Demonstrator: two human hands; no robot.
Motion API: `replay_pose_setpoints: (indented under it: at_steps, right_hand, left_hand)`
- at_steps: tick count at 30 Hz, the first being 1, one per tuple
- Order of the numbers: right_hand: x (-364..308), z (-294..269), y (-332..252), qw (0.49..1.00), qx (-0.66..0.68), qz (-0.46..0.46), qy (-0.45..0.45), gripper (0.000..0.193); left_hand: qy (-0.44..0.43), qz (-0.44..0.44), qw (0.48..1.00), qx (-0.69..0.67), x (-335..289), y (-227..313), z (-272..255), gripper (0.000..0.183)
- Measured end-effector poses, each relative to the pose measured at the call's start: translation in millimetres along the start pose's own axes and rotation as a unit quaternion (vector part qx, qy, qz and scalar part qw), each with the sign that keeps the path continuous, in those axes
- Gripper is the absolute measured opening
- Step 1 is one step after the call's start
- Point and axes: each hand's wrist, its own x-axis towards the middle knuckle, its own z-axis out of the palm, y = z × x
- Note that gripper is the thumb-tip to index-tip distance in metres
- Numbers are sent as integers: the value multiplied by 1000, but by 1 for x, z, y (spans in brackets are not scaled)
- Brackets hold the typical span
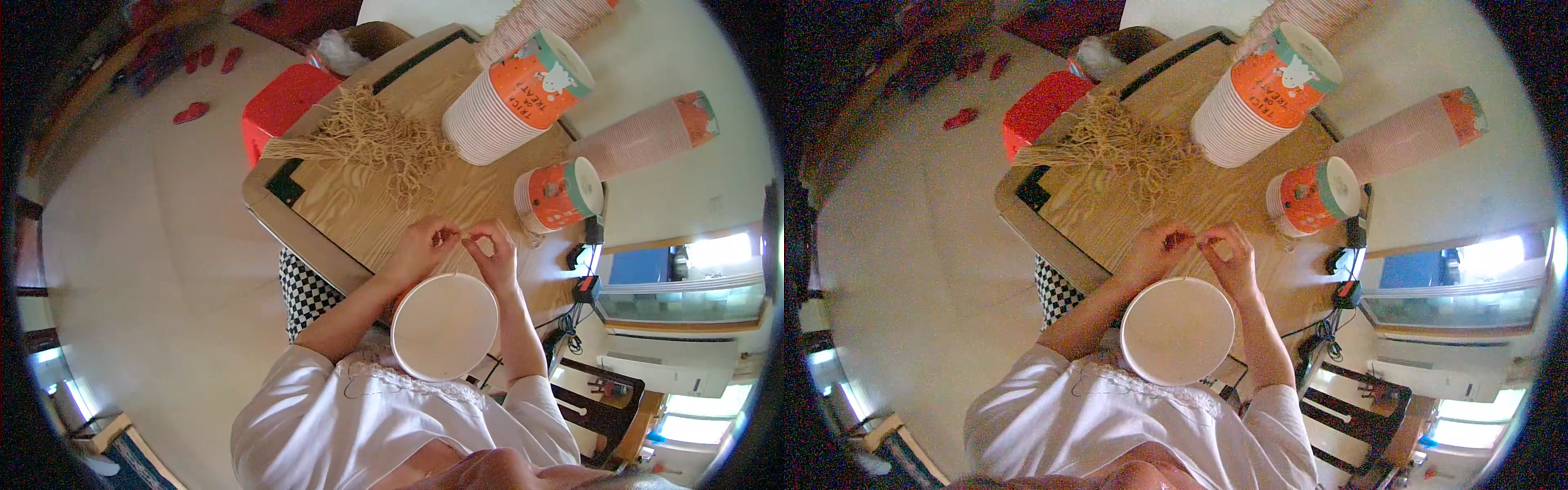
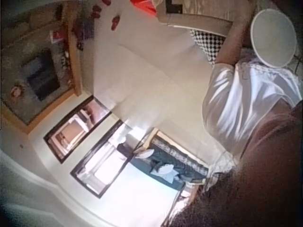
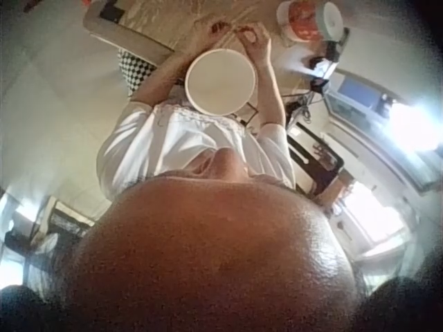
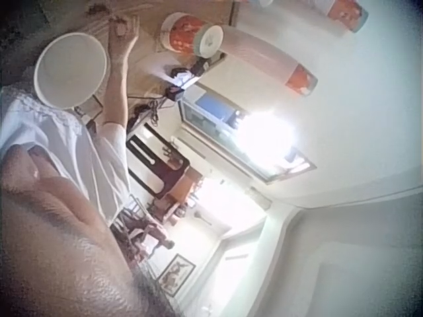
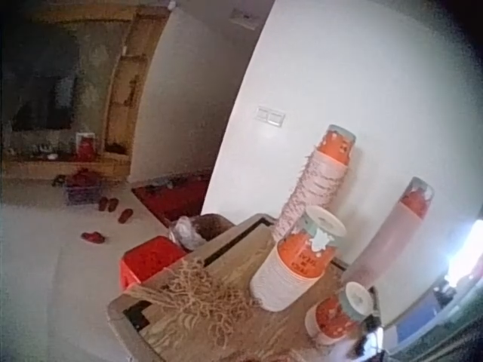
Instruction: Threading twine through pre-made holes in paper buckets to create handles.
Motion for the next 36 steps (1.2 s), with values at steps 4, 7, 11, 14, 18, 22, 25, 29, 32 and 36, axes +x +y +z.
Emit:
replay_pose_setpoints:
  at_steps: [4,7,11,14,18,22,25,29,32,36]
  right_hand:
    - [0,1,-6,1000,6,-15,4,18]
    - [-1,1,-4,1000,-1,-15,1,15]
    - [-1,-2,-1,999,-2,-36,-7,15]
    - [1,-2,-1,997,-24,-65,-20,16]
    - [2,1,3,996,-27,-77,-36,21]
    - [2,5,10,994,-33,-90,-46,23]
    - [2,8,8,994,-42,-88,-40,23]
    - [6,9,6,992,-51,-108,-50,23]
    - [7,11,5,991,-47,-116,-47,23]
    - [6,12,10,992,-42,-112,-47,24]
  left_hand:
    - [-30,-46,998,17,-1,-3,2,13]
    - [-24,-34,999,15,-2,-8,3,14]
    - [-31,-19,999,29,-1,-7,2,15]
    - [-35,-10,998,47,0,-11,2,15]
    - [-33,-16,998,55,0,-16,1,15]
    - [-47,-7,997,57,0,-20,-2,14]
    - [-52,-15,997,49,-1,-23,-4,13]
    - [-48,-13,998,37,-1,-28,-5,12]
    - [-41,-29,999,18,-1,-25,-7,12]
    - [-33,-18,999,21,-1,-28,-7,12]
